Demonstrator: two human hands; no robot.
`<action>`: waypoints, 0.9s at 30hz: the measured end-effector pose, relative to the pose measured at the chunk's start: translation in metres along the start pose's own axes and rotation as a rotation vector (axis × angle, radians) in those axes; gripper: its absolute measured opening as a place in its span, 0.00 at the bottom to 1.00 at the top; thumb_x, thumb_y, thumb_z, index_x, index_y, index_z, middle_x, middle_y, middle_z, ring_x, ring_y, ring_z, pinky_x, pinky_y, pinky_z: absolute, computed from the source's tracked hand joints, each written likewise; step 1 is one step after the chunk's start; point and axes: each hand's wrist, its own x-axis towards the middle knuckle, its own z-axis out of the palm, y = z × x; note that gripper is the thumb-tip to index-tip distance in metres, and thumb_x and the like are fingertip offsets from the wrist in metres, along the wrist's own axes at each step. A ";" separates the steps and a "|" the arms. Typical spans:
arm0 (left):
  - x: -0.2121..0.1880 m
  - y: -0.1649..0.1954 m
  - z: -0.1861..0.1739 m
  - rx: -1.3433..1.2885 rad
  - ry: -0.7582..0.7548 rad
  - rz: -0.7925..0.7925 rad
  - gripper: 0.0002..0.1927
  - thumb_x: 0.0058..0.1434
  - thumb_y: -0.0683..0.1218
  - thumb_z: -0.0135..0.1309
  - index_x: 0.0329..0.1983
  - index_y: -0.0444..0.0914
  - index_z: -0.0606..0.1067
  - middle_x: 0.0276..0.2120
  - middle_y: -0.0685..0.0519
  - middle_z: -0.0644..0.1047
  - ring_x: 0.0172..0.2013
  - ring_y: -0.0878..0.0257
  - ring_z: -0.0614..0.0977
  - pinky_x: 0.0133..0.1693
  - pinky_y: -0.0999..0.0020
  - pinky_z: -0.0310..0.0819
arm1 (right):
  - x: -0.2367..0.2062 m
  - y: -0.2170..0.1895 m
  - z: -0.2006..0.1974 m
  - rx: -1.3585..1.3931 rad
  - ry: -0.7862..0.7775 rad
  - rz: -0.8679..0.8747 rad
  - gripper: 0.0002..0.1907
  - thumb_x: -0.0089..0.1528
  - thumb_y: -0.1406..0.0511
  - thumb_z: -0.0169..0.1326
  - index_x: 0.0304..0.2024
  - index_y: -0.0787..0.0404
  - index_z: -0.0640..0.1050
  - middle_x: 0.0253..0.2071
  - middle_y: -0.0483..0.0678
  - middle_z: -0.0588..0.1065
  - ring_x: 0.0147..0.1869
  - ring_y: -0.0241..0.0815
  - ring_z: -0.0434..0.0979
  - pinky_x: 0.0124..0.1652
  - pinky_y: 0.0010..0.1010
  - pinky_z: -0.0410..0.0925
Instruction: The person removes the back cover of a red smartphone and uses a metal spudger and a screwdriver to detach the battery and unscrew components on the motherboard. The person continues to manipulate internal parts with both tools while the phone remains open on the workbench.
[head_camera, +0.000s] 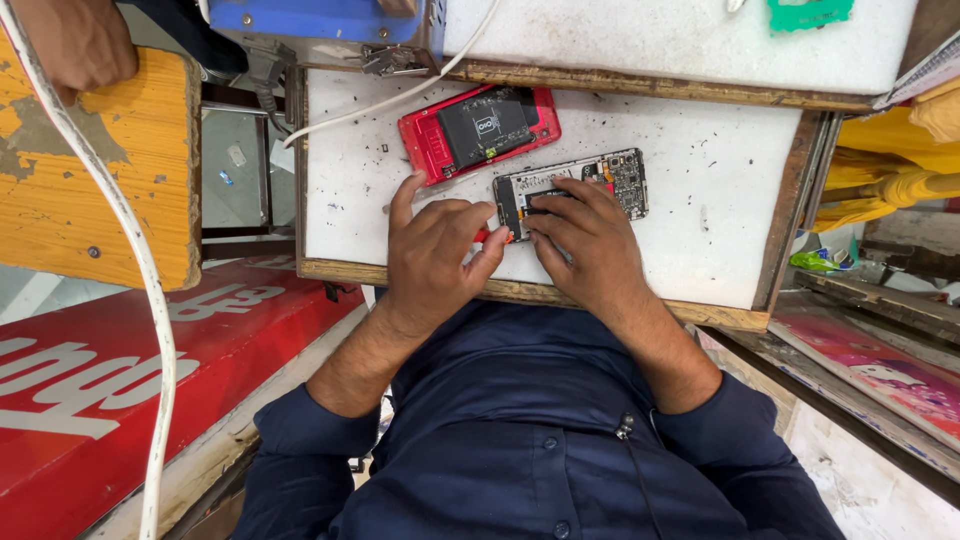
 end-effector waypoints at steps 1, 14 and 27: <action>0.001 0.000 -0.001 0.002 -0.004 -0.001 0.21 0.63 0.45 0.69 0.54 0.39 0.71 0.36 0.57 0.79 0.41 0.62 0.83 0.69 0.47 0.57 | 0.000 0.000 0.000 0.001 -0.004 0.007 0.10 0.60 0.67 0.64 0.44 0.56 0.83 0.54 0.45 0.79 0.69 0.51 0.71 0.68 0.51 0.63; 0.029 -0.011 -0.010 0.002 -0.456 -0.047 0.25 0.57 0.39 0.55 0.60 0.43 0.74 0.36 0.51 0.79 0.28 0.53 0.82 0.27 0.56 0.76 | 0.001 -0.001 -0.002 0.108 0.047 0.092 0.15 0.62 0.72 0.58 0.52 0.60 0.80 0.53 0.50 0.79 0.65 0.53 0.76 0.66 0.48 0.66; 0.037 -0.028 0.003 0.027 -0.749 -0.023 0.16 0.58 0.42 0.58 0.50 0.44 0.76 0.35 0.50 0.79 0.31 0.48 0.83 0.29 0.53 0.78 | 0.001 0.000 -0.003 0.181 0.055 0.104 0.21 0.61 0.74 0.55 0.58 0.62 0.75 0.51 0.51 0.80 0.62 0.54 0.77 0.66 0.49 0.66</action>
